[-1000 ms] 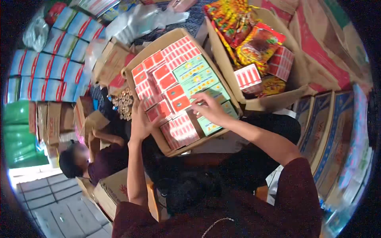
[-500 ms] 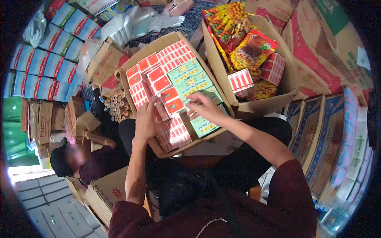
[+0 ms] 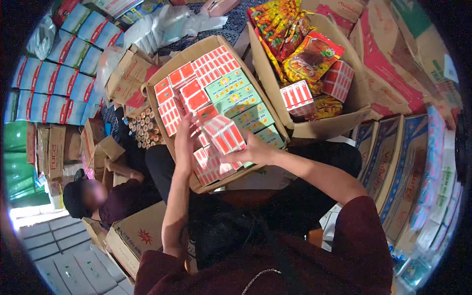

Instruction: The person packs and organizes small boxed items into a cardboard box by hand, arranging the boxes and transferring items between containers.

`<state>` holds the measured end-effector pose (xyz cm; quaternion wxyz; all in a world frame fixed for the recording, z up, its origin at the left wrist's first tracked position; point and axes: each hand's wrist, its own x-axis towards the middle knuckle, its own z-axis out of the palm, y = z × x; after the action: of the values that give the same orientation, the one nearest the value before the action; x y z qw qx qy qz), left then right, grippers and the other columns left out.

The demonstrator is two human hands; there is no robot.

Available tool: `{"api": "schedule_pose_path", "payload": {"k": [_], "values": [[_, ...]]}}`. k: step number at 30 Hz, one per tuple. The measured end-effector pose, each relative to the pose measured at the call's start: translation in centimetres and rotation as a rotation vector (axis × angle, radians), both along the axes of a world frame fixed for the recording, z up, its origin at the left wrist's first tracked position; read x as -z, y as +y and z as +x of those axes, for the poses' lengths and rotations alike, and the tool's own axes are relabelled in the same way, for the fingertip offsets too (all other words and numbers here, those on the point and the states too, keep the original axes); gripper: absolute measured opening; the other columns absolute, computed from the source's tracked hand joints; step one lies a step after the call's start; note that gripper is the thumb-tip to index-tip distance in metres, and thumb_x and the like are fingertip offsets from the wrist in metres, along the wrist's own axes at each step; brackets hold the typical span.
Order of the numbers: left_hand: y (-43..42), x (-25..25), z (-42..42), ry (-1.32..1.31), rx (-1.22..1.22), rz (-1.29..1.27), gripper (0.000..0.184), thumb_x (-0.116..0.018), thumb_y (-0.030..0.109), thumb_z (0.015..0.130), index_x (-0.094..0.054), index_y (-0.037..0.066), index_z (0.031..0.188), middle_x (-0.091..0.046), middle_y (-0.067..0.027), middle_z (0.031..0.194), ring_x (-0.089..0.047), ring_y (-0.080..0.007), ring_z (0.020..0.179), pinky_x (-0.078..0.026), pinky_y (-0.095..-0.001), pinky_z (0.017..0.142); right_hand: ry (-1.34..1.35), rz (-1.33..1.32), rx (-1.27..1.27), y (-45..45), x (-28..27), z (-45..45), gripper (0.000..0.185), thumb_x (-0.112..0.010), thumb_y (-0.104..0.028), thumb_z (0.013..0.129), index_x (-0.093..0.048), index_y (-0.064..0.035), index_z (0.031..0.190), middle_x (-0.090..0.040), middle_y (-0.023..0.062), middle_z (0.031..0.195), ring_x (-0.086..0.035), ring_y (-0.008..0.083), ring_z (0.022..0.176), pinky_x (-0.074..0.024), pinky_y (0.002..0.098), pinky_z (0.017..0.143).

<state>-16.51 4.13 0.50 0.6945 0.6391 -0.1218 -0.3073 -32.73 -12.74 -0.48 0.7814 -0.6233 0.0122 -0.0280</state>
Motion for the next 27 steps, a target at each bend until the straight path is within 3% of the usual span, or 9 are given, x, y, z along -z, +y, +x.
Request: {"api": "schedule_pose_path", "payload": {"k": [2,4,7,9,14,17,21,24,27], "values": [[-0.7,5.6,1.8,-0.132,-0.065,0.156,0.062,-0.068,0.033,0.099,-0.044,0.002,0.146,-0.060,-0.0146,0.131,-0.063,-0.0174,0.103,-0.052,-0.0315,0.086,0.030,0.159,-0.012,-1.2,-0.7,-0.4,0.078,-0.077,-0.037,0.091,-0.039,-0.0029,0.150,-0.059,0.0117,0.140,-0.060,0.0266,0.126,-0.0496,0.0394,0.107],[-1.0,8.9,0.7,-0.137,0.065,0.442,0.056,-0.069,0.028,0.099,-0.047,0.002,0.142,-0.060,-0.0171,0.129,-0.063,-0.0168,0.102,-0.051,-0.0287,0.083,0.041,0.189,0.074,-2.9,-0.8,-0.6,0.076,-0.078,-0.031,0.091,-0.039,-0.0055,0.151,-0.055,0.0128,0.144,-0.056,0.0268,0.130,-0.0475,0.0405,0.110],[-2.6,7.2,-2.2,-0.106,0.035,0.363,0.052,-0.070,0.024,0.097,-0.048,0.001,0.139,-0.061,-0.0142,0.124,-0.062,-0.0163,0.100,-0.051,-0.0291,0.081,0.068,0.293,0.204,-5.4,-1.8,-1.0,0.077,-0.080,-0.018,0.090,-0.038,-0.0107,0.154,-0.047,0.0150,0.153,-0.050,0.0271,0.139,-0.0432,0.0426,0.115],[-2.5,6.8,-3.1,-0.094,-0.001,0.339,0.051,-0.071,0.022,0.097,-0.049,0.001,0.137,-0.061,-0.0128,0.122,-0.062,-0.0161,0.099,-0.051,-0.0294,0.080,-0.399,0.825,0.323,-7.2,-4.7,-0.7,0.073,-0.066,-0.036,0.100,-0.030,-0.0008,0.153,-0.047,0.0156,0.150,-0.049,0.0286,0.139,-0.0444,0.0457,0.114],[-0.7,8.3,-2.3,-0.302,-0.238,0.300,0.051,-0.071,0.019,0.095,-0.046,0.000,0.136,-0.064,-0.0129,0.120,-0.068,-0.0179,0.096,-0.055,-0.0308,0.078,-0.396,1.022,0.434,-10.5,-5.1,-1.9,0.087,-0.076,-0.022,0.092,-0.022,-0.0060,0.159,-0.038,0.0198,0.158,-0.042,0.0359,0.145,-0.0388,0.0521,0.118],[-0.9,8.5,-1.2,-0.390,-0.276,0.261,0.052,-0.070,0.021,0.096,-0.045,0.000,0.137,-0.063,-0.0132,0.121,-0.067,-0.0192,0.101,-0.056,-0.0333,0.080,-0.174,0.264,0.510,-9.0,-5.5,-1.4,0.090,-0.074,-0.029,0.094,-0.017,-0.0039,0.159,-0.033,0.0203,0.160,-0.041,0.0355,0.146,-0.0374,0.0522,0.119],[-1.5,-1.5,-5.4,-0.165,-0.283,-0.172,0.059,-0.073,0.019,0.094,-0.046,0.004,0.144,-0.054,-0.0140,0.141,-0.060,-0.0209,0.120,-0.050,-0.0364,0.097,-0.064,-0.129,0.559,-4.4,-3.9,-1.0,0.085,-0.075,-0.031,0.093,-0.026,-0.0050,0.157,-0.041,0.0192,0.156,-0.046,0.0336,0.141,-0.0442,0.0489,0.114],[-2.0,-3.5,-4.5,-0.037,-0.165,-0.400,0.063,-0.071,0.027,0.095,-0.044,0.004,0.147,-0.053,-0.0150,0.143,-0.058,-0.0235,0.127,-0.049,-0.0376,0.102,0.131,0.664,0.000,-2.9,-4.8,-1.1,0.079,-0.078,-0.035,0.092,-0.037,-0.0050,0.153,-0.049,0.0182,0.147,-0.054,0.0294,0.134,-0.0548,0.0432,0.102],[-1.2,-1.6,0.0,-0.260,-0.031,-0.069,0.077,-0.071,0.040,0.093,-0.038,0.005,0.153,-0.049,-0.0195,0.149,-0.049,-0.0328,0.140,-0.039,-0.0520,0.113,0.080,0.829,0.088,-4.7,-2.6,-1.4,0.075,-0.066,-0.055,0.095,-0.044,-0.0077,0.149,-0.056,0.0161,0.143,-0.060,0.0317,0.128,-0.0555,0.0450,0.101]]}}
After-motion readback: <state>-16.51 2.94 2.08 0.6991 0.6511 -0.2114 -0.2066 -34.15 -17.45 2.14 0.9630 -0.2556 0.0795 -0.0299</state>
